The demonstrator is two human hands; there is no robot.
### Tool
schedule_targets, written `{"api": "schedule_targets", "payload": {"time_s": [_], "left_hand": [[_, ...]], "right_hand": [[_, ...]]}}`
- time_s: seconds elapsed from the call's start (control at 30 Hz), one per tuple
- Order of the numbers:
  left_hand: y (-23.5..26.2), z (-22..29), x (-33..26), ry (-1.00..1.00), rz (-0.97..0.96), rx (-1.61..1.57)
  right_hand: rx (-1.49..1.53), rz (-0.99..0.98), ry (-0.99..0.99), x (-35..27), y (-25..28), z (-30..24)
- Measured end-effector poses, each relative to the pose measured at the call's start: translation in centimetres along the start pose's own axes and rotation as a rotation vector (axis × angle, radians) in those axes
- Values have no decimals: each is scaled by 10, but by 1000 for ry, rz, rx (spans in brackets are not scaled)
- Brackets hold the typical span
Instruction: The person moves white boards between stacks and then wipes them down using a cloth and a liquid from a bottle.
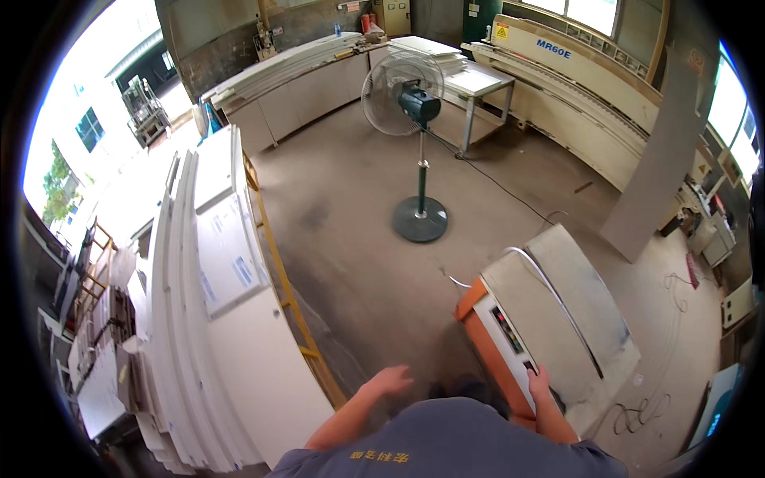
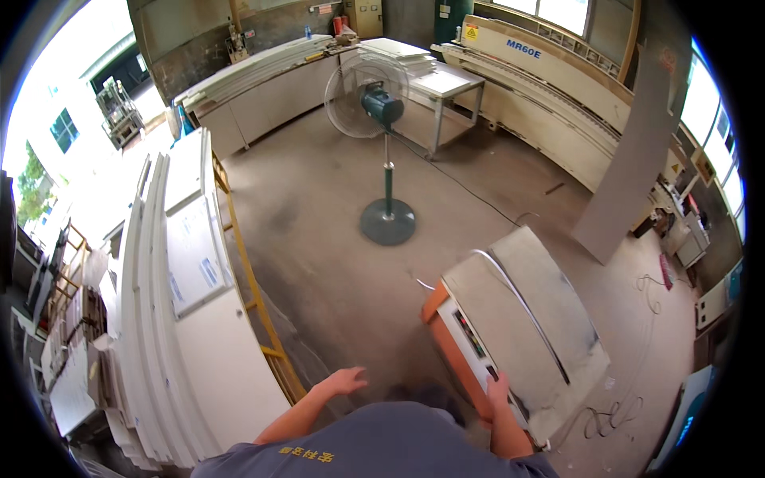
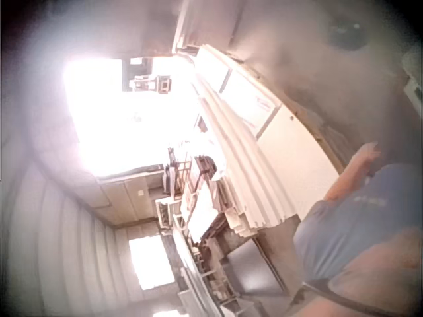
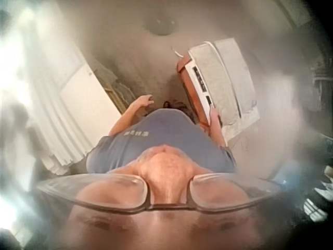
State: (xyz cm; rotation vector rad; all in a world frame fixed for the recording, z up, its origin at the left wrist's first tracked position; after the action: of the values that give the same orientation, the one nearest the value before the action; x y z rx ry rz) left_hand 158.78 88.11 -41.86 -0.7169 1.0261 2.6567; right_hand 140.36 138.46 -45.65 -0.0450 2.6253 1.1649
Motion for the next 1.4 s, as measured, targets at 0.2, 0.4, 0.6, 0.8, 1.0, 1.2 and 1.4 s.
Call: {"api": "schedule_targets", "payload": {"time_s": [0.2, 0.4, 0.6, 0.8, 1.0, 1.2, 1.4], "left_hand": [[228, 21, 122, 48, 178, -226], [371, -98, 167, 198, 557, -178], [537, -176, 175, 540, 904, -461], [659, -332, 241, 696, 1123, -616], [929, -422, 402, 414, 776, -571], [1241, -443, 595, 172, 624, -291], [1394, -533, 792, 289, 574, -333]], "right_hand": [[80, -521, 131, 130, -161, -225], [54, -894, 344, 294, -378, -448], [-98, -1197, 621, 382, -597, -757], [-167, -1406, 813, 383, -790, -1039], [-312, -1190, 770, 453, -896, -1222], [-330, -1105, 665, 678, -999, -1325], [-468, -896, 336, 936, -1040, -1333]]}}
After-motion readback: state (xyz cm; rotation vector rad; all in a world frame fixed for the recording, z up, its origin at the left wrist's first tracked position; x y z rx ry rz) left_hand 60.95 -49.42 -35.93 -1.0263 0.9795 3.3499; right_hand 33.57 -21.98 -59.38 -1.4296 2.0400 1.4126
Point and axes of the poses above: each hand's wrist, its own x-axis towards the middle knuckle, its own y-axis out of the back of the hand, z = x × y, the point moved 6 cm from there along x, towards the middle knuckle, and after that the axes turned 1 degree about y, right-handed, at the moved point
